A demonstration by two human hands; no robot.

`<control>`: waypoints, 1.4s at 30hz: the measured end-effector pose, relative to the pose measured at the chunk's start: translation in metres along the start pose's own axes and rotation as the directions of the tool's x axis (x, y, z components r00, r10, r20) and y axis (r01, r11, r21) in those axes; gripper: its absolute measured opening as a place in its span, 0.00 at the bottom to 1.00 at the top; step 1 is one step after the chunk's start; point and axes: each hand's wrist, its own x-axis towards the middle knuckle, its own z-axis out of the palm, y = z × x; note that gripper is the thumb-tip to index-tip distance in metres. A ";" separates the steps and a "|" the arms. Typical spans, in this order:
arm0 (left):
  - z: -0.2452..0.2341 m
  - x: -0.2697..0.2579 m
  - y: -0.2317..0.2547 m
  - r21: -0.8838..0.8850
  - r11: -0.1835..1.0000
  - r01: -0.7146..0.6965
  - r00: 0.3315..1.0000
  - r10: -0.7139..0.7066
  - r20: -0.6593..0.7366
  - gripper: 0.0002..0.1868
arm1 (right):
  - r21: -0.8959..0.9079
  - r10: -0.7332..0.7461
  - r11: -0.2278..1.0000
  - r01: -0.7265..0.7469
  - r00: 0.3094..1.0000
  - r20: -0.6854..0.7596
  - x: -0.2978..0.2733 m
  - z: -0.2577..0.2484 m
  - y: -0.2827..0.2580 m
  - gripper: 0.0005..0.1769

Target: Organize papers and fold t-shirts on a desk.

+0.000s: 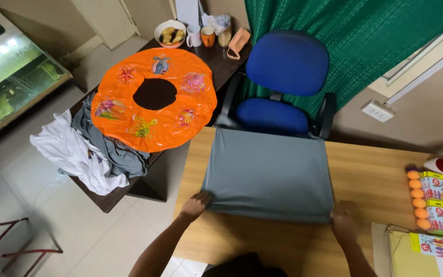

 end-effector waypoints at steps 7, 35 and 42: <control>-0.002 -0.073 0.042 -0.004 1.000 0.027 0.997 -0.027 -0.071 0.29 | 0.006 0.140 0.990 -0.143 0.978 0.154 -0.093 -0.002 -0.028 0.15; -0.026 -0.166 0.072 -0.177 0.976 0.123 0.992 -0.120 0.027 0.15 | 0.170 0.014 0.984 -0.058 0.969 0.246 -0.203 0.010 -0.022 0.07; -0.024 -0.176 0.089 -0.215 0.958 0.190 0.981 -0.191 0.015 0.14 | 0.186 -0.036 0.983 0.010 0.989 0.142 -0.214 -0.009 -0.016 0.11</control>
